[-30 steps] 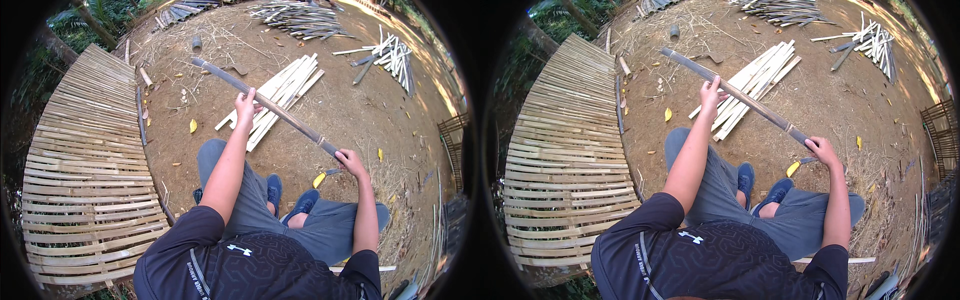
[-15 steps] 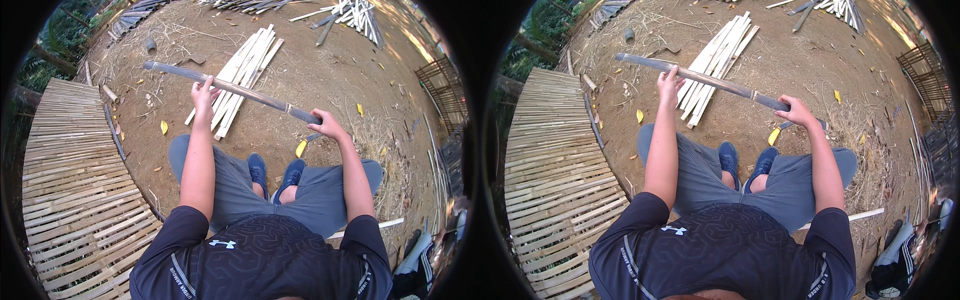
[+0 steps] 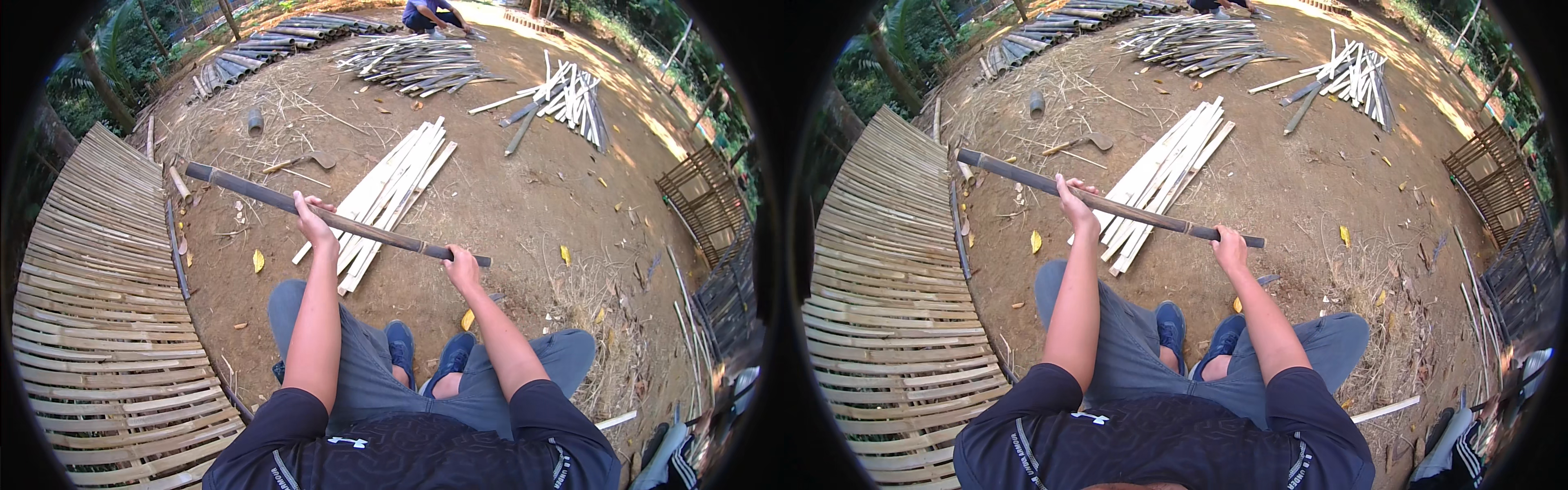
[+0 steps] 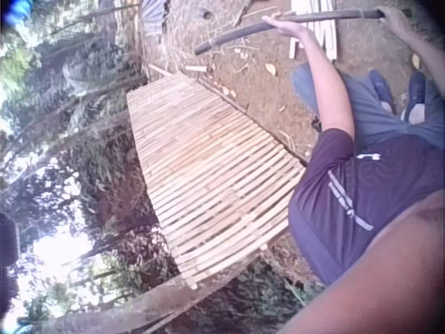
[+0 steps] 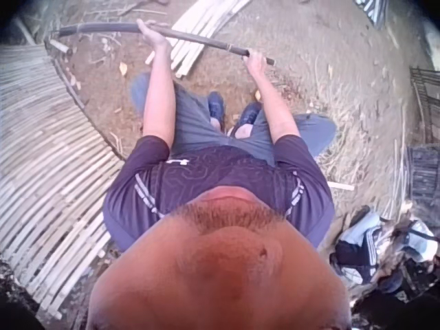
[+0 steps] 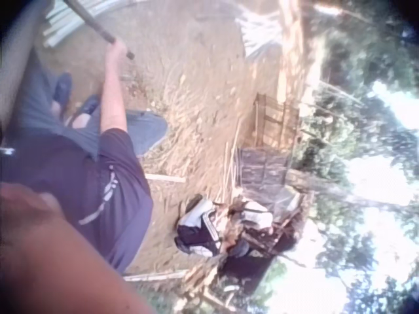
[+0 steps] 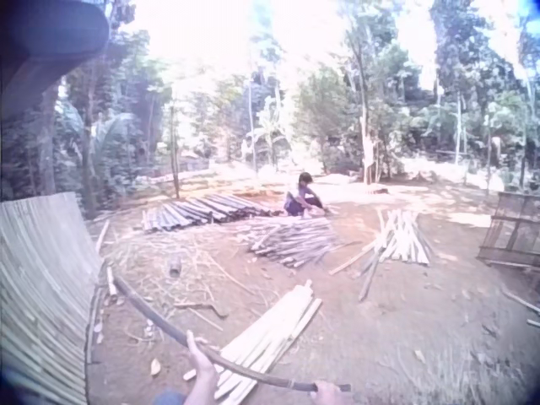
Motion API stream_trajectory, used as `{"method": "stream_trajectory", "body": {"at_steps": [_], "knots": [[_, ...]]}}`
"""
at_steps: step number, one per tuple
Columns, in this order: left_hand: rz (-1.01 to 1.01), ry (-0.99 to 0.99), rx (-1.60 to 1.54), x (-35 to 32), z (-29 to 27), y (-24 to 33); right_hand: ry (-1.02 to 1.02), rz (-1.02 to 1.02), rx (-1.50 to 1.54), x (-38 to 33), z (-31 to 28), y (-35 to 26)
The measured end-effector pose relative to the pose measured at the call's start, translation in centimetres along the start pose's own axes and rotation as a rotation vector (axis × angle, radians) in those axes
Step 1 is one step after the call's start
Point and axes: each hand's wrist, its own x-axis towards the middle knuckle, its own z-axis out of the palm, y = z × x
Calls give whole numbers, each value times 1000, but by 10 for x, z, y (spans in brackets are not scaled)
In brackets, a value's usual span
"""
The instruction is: The person scrapes a strip of bamboo using a knife while sitting on the ground.
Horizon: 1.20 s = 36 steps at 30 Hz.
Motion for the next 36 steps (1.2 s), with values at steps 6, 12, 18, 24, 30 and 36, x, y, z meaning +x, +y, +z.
{"method": "stream_trajectory", "body": {"at_steps": [6, 12, 18, 24, 30, 36], "knots": [[-62, -42, -238, -3, 0, -8, 41, 362, -202, -44, 42, 51], [-56, -174, -147, -4, 2, -1, -142, 1003, -130, -107, 50, 91], [34, -178, 10, -2, 16, -13, -355, 1033, -77, -109, 78, 125], [-59, -290, -62, -1, 0, -10, -379, 983, 75, -97, 112, 175], [-42, -301, -50, 2, -1, -12, -114, 1298, 829, -73, 103, 173], [-37, -240, -10, 2, 2, -17, 42, 1162, 1220, -56, 49, 146]]}}
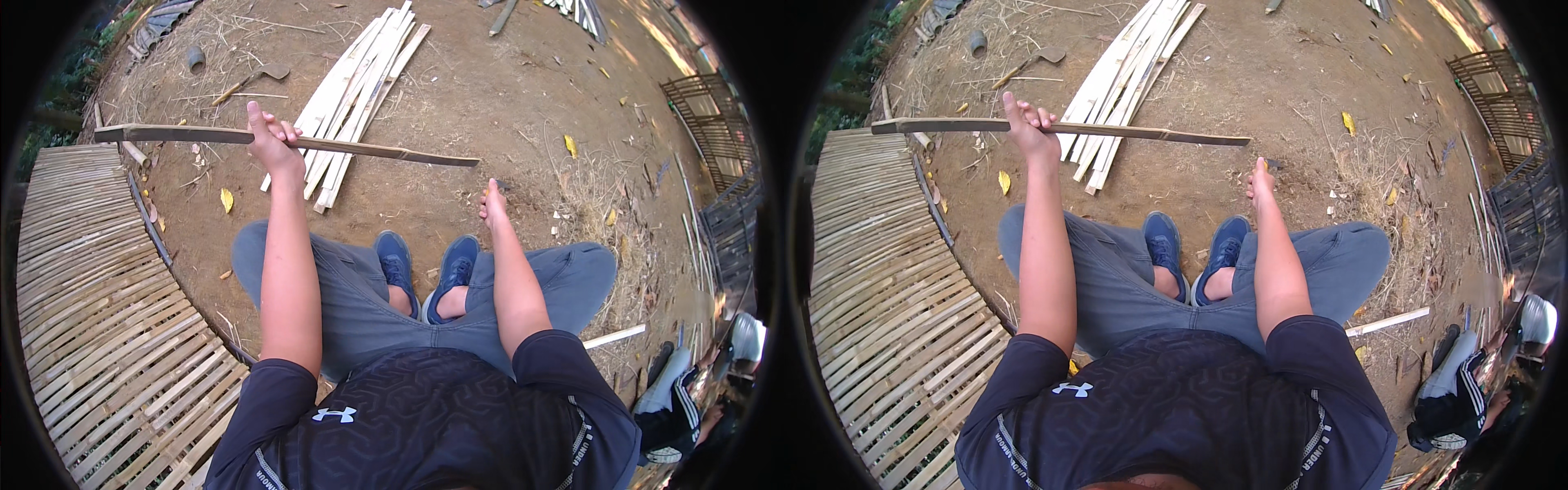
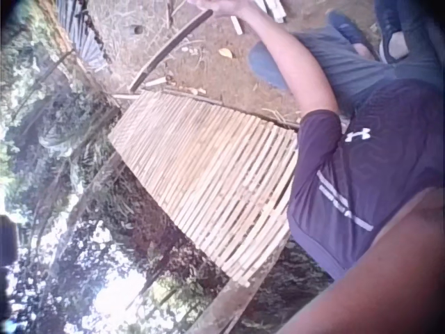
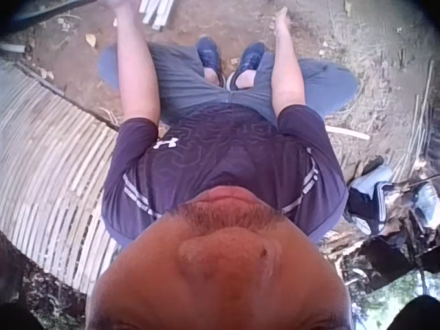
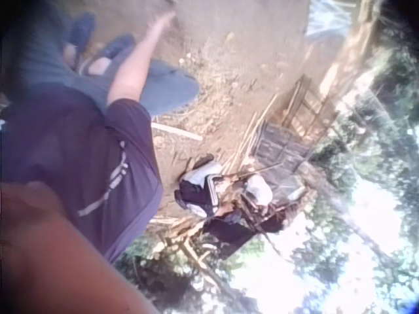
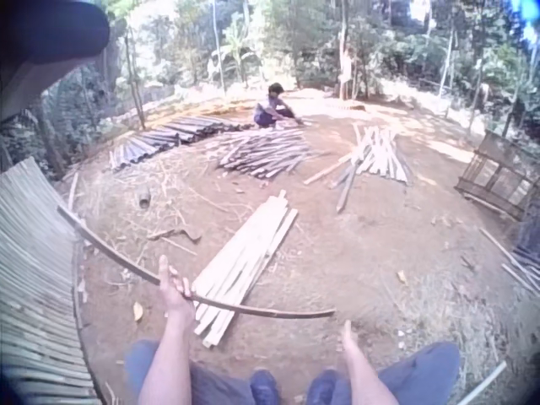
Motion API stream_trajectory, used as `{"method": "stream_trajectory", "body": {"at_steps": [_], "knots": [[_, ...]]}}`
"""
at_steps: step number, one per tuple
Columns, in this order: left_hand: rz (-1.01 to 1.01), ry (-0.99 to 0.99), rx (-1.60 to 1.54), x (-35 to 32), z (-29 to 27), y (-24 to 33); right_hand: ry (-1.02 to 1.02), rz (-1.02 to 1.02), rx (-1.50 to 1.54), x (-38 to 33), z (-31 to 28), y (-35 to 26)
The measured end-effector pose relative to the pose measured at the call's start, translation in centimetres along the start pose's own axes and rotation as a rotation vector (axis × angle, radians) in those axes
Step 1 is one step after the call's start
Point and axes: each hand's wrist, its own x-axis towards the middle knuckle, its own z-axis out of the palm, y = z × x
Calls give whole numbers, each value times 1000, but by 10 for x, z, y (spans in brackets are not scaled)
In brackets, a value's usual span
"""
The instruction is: The person scrapes a strip of bamboo using a knife while sitting on the ground.
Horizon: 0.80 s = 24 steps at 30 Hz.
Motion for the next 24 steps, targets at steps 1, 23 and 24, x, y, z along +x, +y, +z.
{"method": "stream_trajectory", "body": {"at_steps": [1, 23, 24], "knots": [[-3, 2, 5, 0, -2, -4, -5, -22, 56, -8, 2, -10], [22, -246, 0, -10, -9, 5, -446, -605, -1096, -99, 34, -71], [-4, -303, -29, -12, -10, 8, -424, -626, -1081, -94, 31, -70]]}}
